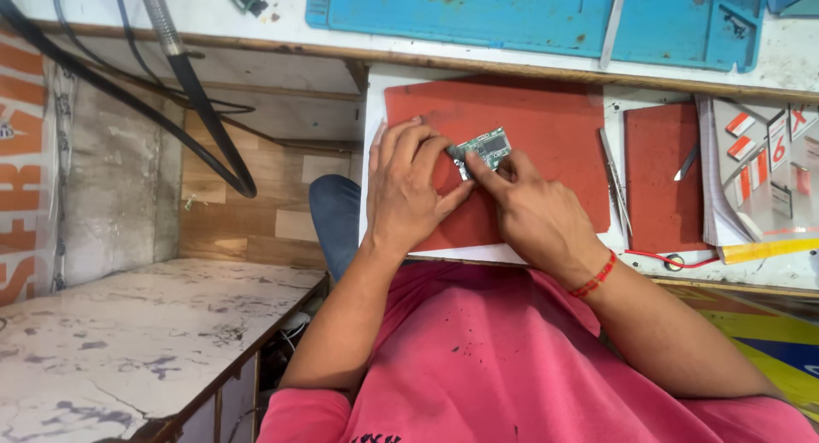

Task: The person uses a small brush to scrub the surface of a small circuit board placed on a red mat. They repeatedly move the brush back and forth across the board's surface, focusing on different areas.

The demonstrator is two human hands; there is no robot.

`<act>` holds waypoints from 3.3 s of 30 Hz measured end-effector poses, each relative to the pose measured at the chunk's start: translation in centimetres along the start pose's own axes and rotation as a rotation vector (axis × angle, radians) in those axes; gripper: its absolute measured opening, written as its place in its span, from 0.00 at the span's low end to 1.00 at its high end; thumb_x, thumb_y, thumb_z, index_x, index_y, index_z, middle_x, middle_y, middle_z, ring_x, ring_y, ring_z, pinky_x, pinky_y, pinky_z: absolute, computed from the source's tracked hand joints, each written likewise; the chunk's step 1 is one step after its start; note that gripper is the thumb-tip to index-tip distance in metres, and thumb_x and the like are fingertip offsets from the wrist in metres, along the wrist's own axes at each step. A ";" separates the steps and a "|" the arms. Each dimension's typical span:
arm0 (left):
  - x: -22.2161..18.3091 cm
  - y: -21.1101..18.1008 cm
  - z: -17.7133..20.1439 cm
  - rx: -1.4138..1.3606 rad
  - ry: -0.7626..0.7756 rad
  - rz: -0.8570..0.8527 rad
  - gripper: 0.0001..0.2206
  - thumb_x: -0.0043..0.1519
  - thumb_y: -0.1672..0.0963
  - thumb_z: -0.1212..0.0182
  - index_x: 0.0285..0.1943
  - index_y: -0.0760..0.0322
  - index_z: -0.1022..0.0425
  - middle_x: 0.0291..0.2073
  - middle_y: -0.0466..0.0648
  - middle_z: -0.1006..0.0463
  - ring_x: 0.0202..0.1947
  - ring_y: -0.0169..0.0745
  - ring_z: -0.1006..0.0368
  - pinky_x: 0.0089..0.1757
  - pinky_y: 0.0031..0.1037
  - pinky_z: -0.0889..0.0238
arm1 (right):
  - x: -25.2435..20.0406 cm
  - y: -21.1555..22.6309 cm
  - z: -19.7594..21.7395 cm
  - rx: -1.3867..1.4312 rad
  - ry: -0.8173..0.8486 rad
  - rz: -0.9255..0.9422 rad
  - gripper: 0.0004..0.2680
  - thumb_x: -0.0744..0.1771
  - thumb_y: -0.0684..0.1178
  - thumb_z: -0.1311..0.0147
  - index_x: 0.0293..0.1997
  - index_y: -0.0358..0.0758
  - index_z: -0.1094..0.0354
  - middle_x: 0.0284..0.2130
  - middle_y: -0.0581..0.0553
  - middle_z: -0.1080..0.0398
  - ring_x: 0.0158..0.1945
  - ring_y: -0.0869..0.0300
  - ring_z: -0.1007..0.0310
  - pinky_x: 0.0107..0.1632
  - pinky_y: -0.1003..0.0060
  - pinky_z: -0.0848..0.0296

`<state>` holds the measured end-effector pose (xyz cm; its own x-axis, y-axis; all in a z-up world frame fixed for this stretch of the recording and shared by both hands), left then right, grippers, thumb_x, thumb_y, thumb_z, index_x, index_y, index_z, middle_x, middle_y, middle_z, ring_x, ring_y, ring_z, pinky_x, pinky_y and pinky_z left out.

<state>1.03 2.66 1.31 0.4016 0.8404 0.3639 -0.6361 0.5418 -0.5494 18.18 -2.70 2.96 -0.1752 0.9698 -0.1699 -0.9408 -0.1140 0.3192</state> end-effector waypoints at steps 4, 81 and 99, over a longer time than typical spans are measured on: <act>0.0 0.0 0.0 -0.010 -0.006 0.008 0.25 0.47 0.52 0.20 0.50 0.64 0.23 0.50 0.50 0.27 0.62 0.54 0.35 0.64 0.48 0.48 | 0.3 -0.1 0.4 0.072 -0.033 0.022 0.23 0.66 0.40 0.57 0.70 0.54 0.38 0.45 0.35 0.31 0.31 0.39 0.24 0.35 0.46 0.24; -0.1 -0.1 -0.2 0.014 -0.037 -0.059 0.21 0.48 0.51 0.23 0.46 0.64 0.19 0.45 0.46 0.25 0.54 0.48 0.31 0.64 0.57 0.50 | -1.2 -3.1 0.4 0.017 0.018 -0.010 0.28 0.61 0.36 0.54 0.70 0.54 0.40 0.47 0.36 0.31 0.29 0.39 0.25 0.33 0.48 0.23; 0.8 -0.3 -0.4 0.047 0.093 0.036 0.22 0.44 0.48 0.23 0.40 0.63 0.25 0.52 0.52 0.31 0.63 0.56 0.41 0.64 0.52 0.54 | -2.4 -2.6 -0.4 0.114 -0.042 -0.053 0.24 0.64 0.38 0.55 0.70 0.50 0.41 0.48 0.34 0.32 0.31 0.36 0.25 0.36 0.44 0.24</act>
<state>1.74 3.15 1.47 0.4359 0.8579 0.2722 -0.6806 0.5121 -0.5240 20.91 -4.81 2.15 -0.1118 0.9822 -0.1510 -0.9089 -0.0396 0.4152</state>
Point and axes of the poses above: each hand's wrist, its own x-axis towards the middle knuckle, its own z-axis out of the back of the hand, y = z × x, the point moved 3 cm from there along x, towards the middle knuckle
